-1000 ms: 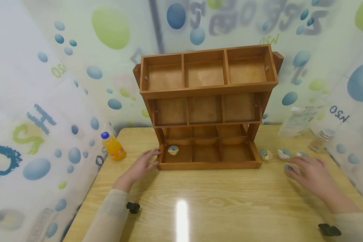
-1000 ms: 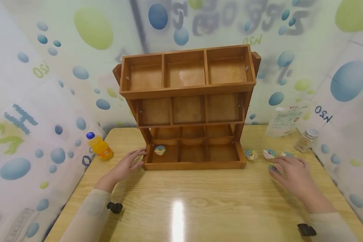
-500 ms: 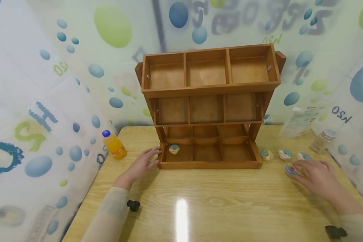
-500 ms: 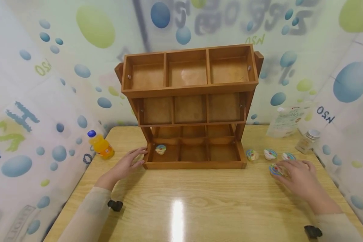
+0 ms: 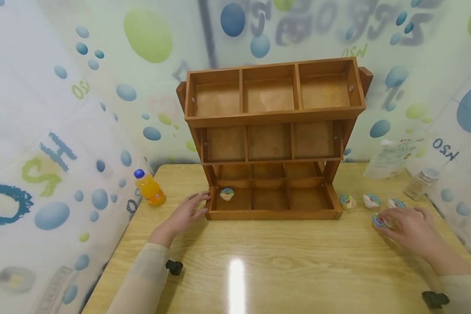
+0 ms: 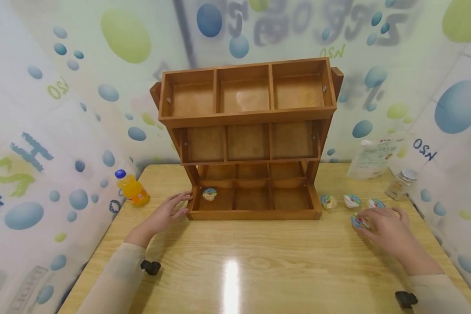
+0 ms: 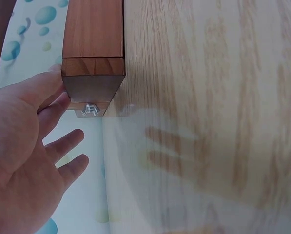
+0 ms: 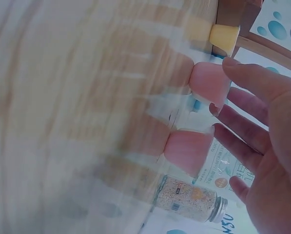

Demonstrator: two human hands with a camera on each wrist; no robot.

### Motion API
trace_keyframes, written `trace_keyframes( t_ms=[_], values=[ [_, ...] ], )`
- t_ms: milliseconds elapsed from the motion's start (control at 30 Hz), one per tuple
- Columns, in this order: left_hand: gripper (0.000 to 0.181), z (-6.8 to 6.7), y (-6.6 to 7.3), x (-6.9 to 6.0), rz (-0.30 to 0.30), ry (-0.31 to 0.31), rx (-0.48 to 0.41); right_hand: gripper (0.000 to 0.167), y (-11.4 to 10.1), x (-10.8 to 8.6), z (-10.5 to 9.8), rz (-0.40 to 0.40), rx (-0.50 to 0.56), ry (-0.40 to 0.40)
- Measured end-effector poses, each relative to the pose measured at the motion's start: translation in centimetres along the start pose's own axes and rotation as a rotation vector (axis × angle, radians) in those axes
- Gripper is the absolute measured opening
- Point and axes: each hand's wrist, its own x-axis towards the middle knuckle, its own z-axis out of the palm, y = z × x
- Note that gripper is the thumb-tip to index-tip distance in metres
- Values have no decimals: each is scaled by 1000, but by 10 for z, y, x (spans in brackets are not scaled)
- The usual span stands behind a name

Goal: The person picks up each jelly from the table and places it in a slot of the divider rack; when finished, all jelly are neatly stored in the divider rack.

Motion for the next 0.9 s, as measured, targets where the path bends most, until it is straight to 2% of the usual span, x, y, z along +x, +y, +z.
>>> trace_keyframes(
  t_ms=[167, 500, 700, 900],
  values=[
    [48, -1, 1, 0, -1, 3, -3, 38, -1, 2, -2, 11, 5, -6],
    [48, 0, 0, 0, 11, 4, 22, 37, -10, 9, -5, -26, 12, 16],
    [49, 0, -1, 0, 12, 10, 24, 38, -28, 21, -11, -66, 30, 61],
    [48, 0, 0, -1, 11, 8, 28, 40, -52, 35, -16, -106, 23, 45]
  ],
)
